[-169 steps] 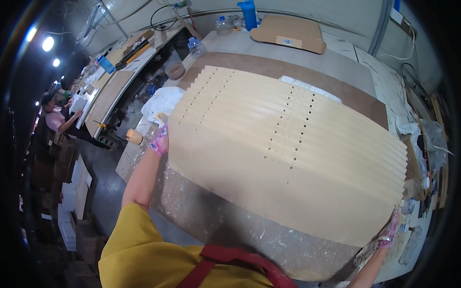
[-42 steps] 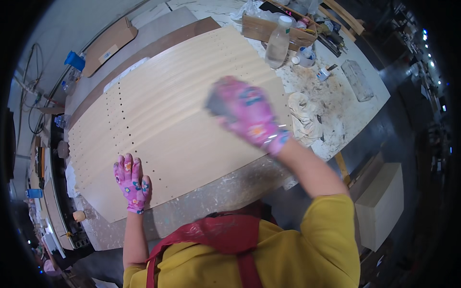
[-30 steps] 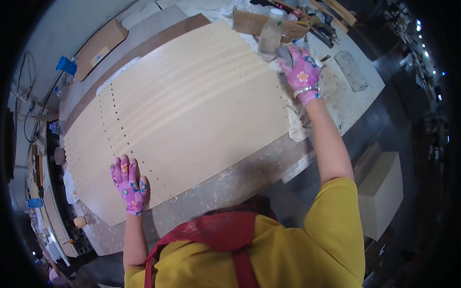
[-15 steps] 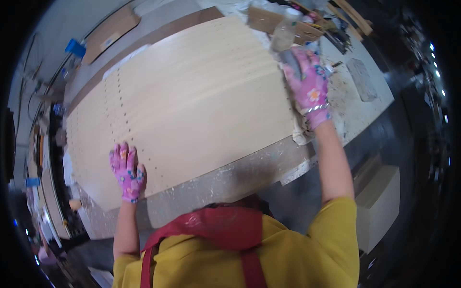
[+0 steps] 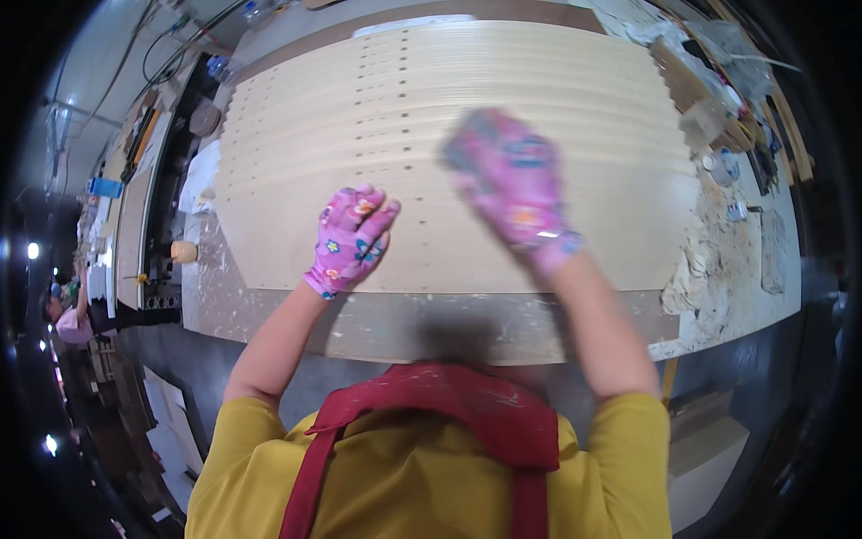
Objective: The person sands the surface of a wooden panel with a block and wipes away dust using a cloth, then applies a substance from a small bottle to the edges of several panels stacked on a workbench.
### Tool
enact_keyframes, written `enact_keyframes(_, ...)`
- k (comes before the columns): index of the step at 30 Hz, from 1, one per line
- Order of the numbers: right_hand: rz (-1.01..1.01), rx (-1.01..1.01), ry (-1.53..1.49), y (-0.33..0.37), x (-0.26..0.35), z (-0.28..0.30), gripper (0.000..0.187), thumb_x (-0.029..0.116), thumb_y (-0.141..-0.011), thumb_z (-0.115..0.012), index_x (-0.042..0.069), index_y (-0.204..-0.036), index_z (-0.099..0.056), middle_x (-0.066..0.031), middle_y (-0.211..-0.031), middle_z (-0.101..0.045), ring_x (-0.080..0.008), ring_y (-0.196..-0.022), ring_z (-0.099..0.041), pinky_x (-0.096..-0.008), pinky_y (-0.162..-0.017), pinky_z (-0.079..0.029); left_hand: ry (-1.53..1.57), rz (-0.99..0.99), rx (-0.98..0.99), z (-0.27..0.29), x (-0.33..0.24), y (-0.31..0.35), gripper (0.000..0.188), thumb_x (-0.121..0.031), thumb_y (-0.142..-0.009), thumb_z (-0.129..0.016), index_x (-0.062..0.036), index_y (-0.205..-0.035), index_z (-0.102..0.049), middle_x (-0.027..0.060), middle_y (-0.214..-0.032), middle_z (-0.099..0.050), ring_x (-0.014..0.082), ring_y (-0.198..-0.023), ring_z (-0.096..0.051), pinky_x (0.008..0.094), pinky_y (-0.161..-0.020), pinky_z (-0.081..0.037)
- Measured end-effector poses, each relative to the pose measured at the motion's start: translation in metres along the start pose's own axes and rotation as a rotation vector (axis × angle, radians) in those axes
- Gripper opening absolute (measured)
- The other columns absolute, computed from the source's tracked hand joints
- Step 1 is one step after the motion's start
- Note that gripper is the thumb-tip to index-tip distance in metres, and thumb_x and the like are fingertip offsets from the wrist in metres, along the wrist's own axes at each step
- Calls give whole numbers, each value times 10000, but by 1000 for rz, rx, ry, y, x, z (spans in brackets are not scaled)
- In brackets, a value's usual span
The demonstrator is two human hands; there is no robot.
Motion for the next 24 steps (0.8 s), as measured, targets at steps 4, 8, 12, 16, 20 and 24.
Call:
enact_keyframes(4, -336, -228, -5, 74, -172, 35, 535, 290, -789, -650, 63, -1263, -552, -191, -1272, -520, -363, -1161, -500, -449, -990, -416, -110, -28, 6, 13, 12, 46, 432, -162, -753, -613, -192, -1184, -615, 46, -1274, -541, 258, -1222, -466, 453, -995, -385)
enact_keyframes(8, -165, -85, 116, 6, 9, -9, 519, 295, -787, -628, 90, -1256, -544, -196, -1316, -480, -371, -1222, -442, -453, -1031, -354, -48, -32, -10, 17, 19, 49, 413, -194, -754, -616, -195, -1166, -621, 25, -1268, -549, 236, -1215, -474, 449, -1004, -384)
enact_keyframes(12, 129, 79, -201, -63, 185, -80, 527, 364, -783, -614, 209, -1280, -531, -190, -1399, -405, -354, -1278, -398, -503, -1050, -265, 26, -16, 93, -5, 34, 68, 366, -243, -774, -601, -171, -1130, -635, 31, -1238, -562, 236, -1197, -489, 453, -1043, -345)
enact_keyframes(16, 201, 226, -199, -63, 152, -64, 475, 378, -830, -575, 182, -1262, -559, -192, -1361, -451, -378, -1230, -442, -501, -1054, -287, 111, -74, 49, 2, 30, 64, 431, -226, -827, -534, -170, -1254, -560, 41, -1355, -490, 231, -1290, -420, 430, -1090, -298)
enact_keyframes(20, 29, 14, 31, -20, 57, -19, 529, 401, -790, -624, 109, -1229, -584, -219, -1265, -512, -398, -1114, -533, -457, -964, -418, 105, -67, 17, 12, 31, 63, 493, -207, -850, -496, -168, -1341, -480, 41, -1440, -413, 220, -1359, -340, 411, -1098, -300)
enact_keyframes(24, 166, 177, -117, -75, 186, -87, 462, 371, -797, -593, 187, -1221, -590, -201, -1296, -487, -374, -1132, -523, -489, -978, -381, 146, -83, 38, 18, 35, 67, 425, -212, -855, -480, -137, -1270, -528, 85, -1344, -488, 237, -1257, -445, 415, -1055, -346)
Point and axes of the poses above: each hand's wrist, its own y-axis away from the middle knuckle, its own z-axis out of the back of the hand, x = y × z, the point moved 10 cm from there along -y, towards the middle knuckle
